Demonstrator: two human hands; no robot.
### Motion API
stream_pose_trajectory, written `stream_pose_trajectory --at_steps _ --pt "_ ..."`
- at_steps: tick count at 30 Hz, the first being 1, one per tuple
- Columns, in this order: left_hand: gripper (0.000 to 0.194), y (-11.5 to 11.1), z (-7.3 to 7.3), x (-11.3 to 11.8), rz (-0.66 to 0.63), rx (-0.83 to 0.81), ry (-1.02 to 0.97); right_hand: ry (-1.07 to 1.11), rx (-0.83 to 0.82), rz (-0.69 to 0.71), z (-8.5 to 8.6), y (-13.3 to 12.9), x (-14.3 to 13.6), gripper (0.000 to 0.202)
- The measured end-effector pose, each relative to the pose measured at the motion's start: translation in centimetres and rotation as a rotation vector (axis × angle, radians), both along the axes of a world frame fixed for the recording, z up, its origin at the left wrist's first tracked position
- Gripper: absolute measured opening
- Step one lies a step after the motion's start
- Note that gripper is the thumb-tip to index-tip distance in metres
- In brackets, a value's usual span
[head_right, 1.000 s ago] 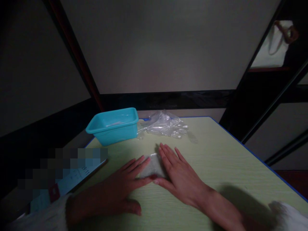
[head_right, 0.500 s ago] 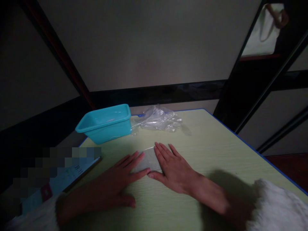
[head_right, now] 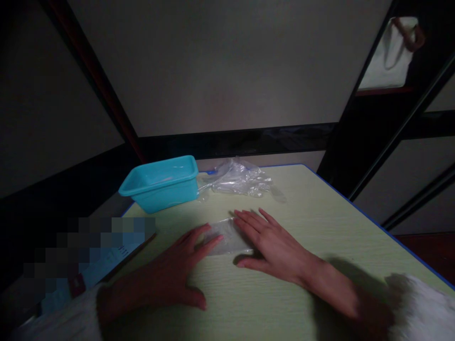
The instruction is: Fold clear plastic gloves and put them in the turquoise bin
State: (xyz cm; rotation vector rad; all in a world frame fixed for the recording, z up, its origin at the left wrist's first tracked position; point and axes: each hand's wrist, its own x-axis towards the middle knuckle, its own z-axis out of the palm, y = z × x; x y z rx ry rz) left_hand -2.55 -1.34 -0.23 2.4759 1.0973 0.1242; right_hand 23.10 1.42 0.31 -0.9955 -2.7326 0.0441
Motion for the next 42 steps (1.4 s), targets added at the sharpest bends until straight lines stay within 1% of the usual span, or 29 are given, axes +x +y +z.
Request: stream_pose_trajectory --at_steps 3,5,7,9,14,19,22,26,31,34,39,42 --pt "0.110 0.3 -0.5 0.1 0.032 0.016 -0.089 0.045 0.122 0.101 0.5 -0.2 -0.2 0.038" --pt "0.111 0.5 -0.6 0.1 0.052 0.028 -0.180 0.070 0.179 0.150 0.6 -0.3 -0.4 0.027" --pt "0.109 0.7 -0.7 0.1 0.075 0.026 -0.249 0.088 0.223 0.183 0.5 -0.5 -0.7 0.025" --pt "0.106 0.8 -0.8 0.1 0.099 0.029 -0.277 0.111 0.263 0.201 0.3 -0.5 -0.9 0.027" --pt "0.098 0.9 -1.1 0.2 0.122 0.054 -0.196 0.101 0.332 0.205 0.0 -0.6 -1.4 0.028" --pt "0.082 1.0 -1.2 0.3 0.093 0.102 -0.139 0.077 0.293 0.148 0.1 -0.9 -1.4 0.030" --pt "0.077 1.0 -1.2 0.5 0.079 0.134 -0.113 0.076 0.245 0.142 0.1 -1.0 -1.4 0.030" --pt "0.072 1.0 -1.1 0.7 0.093 0.184 -0.110 0.104 0.110 0.122 0.0 -1.0 -1.4 0.029" --pt "0.055 1.0 -1.1 0.9 0.122 0.252 -0.151 0.140 -0.038 0.033 0.0 -1.1 -1.4 0.026" --pt "0.044 1.2 -1.2 0.8 0.128 0.280 -0.164 0.160 -0.058 0.009 0.2 -1.1 -1.4 0.026" --pt "0.026 1.7 -1.4 0.5 0.118 0.338 -0.208 0.175 -0.068 0.009 0.3 -1.1 -1.5 0.025" --pt "0.024 1.8 -1.3 0.5 0.105 0.426 -0.275 0.154 -0.068 -0.005 0.0 -1.0 -1.4 0.025"
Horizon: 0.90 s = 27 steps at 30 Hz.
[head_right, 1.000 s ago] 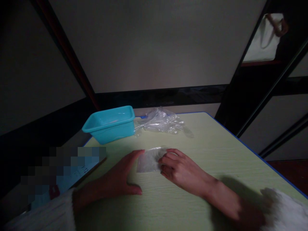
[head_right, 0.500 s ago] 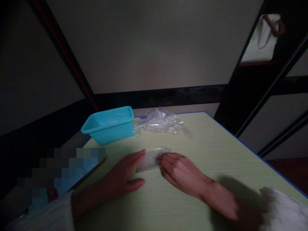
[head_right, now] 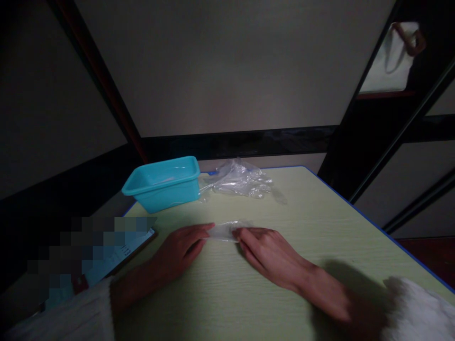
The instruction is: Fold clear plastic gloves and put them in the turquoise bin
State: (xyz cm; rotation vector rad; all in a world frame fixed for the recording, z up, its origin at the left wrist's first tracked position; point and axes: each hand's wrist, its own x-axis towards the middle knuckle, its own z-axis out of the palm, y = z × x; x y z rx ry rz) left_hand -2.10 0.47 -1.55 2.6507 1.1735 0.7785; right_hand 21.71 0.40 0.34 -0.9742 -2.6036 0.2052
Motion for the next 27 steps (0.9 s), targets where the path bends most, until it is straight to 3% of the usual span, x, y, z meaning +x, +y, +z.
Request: stream_pose_trajectory --at_steps 8,16,18,20,24,27 --pt "0.024 -1.3 2.0 0.2 -0.052 0.261 -0.132 0.032 -0.074 0.045 -0.1 0.3 0.3 0.027" --pt "0.029 -3.0 4.0 0.4 -0.018 0.264 -0.114 0.083 -0.292 0.113 1.9 -0.3 0.7 0.027" --pt "0.026 -3.2 4.4 0.5 0.010 0.154 -0.186 0.107 -0.347 0.107 2.4 -0.6 0.7 0.029" --pt "0.023 -3.3 4.8 0.7 0.044 -0.073 -0.313 0.173 -0.469 0.115 2.7 -0.8 0.7 0.028" --pt "0.021 -2.7 4.8 1.2 0.050 -0.681 -0.683 0.385 -0.983 0.173 2.6 -0.8 0.6 0.025" --pt "0.025 -1.7 3.8 1.5 0.132 -0.890 -0.796 0.436 -1.285 0.135 2.1 -0.4 0.6 0.029"
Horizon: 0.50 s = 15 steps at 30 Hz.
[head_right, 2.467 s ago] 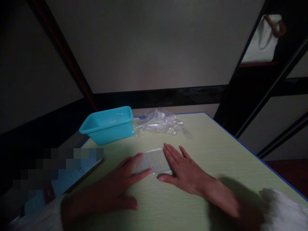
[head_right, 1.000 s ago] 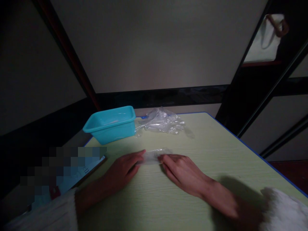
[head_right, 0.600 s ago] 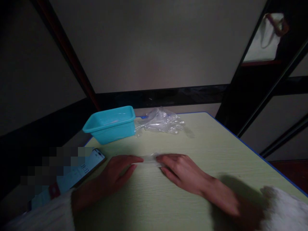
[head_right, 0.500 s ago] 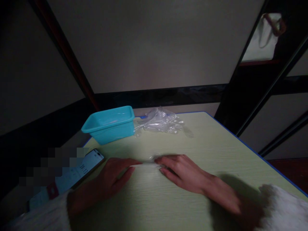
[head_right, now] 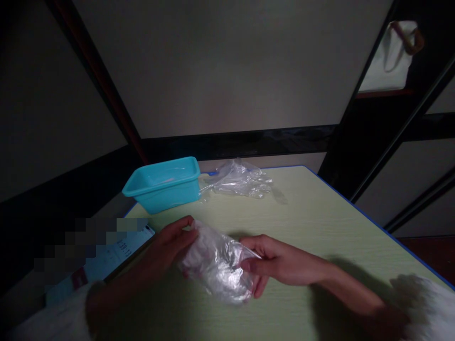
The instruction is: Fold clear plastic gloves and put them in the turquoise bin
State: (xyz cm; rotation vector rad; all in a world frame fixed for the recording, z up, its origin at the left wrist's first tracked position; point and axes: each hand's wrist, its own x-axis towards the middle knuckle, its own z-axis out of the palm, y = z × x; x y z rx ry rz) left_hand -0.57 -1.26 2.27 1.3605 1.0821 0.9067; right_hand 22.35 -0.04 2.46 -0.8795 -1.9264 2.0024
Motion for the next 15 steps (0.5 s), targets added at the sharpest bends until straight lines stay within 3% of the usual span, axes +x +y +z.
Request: stream_pose_trajectory --at_steps 3,7,11,15 --pt "0.024 0.8 -1.1 0.1 0.097 -0.119 0.072 -0.082 -0.125 -0.023 -0.6 0.4 0.1 0.031" --pt "0.018 1.3 -2.0 0.1 0.152 -0.200 0.182 -0.168 -0.164 -0.046 -1.0 0.9 0.4 0.040" --pt "0.017 1.8 -2.5 0.1 0.162 -0.218 0.218 -0.237 -0.105 -0.090 -0.8 1.6 1.2 0.045" --pt "0.018 2.1 -2.1 0.1 0.139 -0.197 0.224 -0.270 0.028 -0.235 -0.5 2.3 1.7 0.052"
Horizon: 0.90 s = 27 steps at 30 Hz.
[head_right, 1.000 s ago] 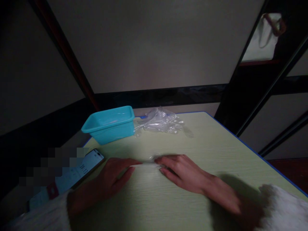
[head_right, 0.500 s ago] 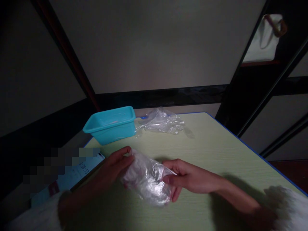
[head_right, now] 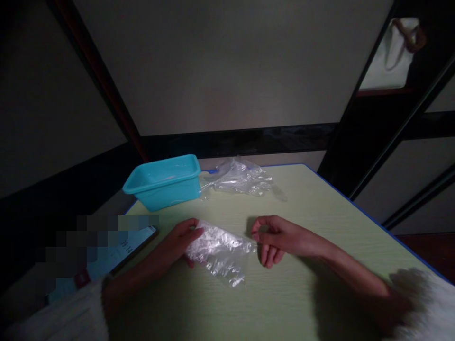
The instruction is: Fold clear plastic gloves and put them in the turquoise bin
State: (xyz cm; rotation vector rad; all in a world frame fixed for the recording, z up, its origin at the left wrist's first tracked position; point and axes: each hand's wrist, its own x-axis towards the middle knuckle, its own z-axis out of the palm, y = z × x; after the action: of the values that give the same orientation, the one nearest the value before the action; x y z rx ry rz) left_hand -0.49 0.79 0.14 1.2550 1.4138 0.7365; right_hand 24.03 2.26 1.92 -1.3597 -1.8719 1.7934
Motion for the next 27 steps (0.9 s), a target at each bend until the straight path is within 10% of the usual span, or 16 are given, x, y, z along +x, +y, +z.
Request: stream_pose_trajectory --at_steps 13,21,27 --pt "0.048 -1.2 1.8 -2.2 -0.095 0.622 0.998 -0.188 0.699 -0.068 0.0 -0.3 -0.5 0.022" --pt "0.056 -0.6 0.0 -2.2 -0.720 0.872 0.887 -0.400 0.917 0.014 -0.1 -0.4 -0.7 0.023" --pt "0.063 0.0 -0.8 -2.4 -0.806 0.715 0.848 -0.441 0.970 0.048 0.1 -0.6 -0.7 0.026"
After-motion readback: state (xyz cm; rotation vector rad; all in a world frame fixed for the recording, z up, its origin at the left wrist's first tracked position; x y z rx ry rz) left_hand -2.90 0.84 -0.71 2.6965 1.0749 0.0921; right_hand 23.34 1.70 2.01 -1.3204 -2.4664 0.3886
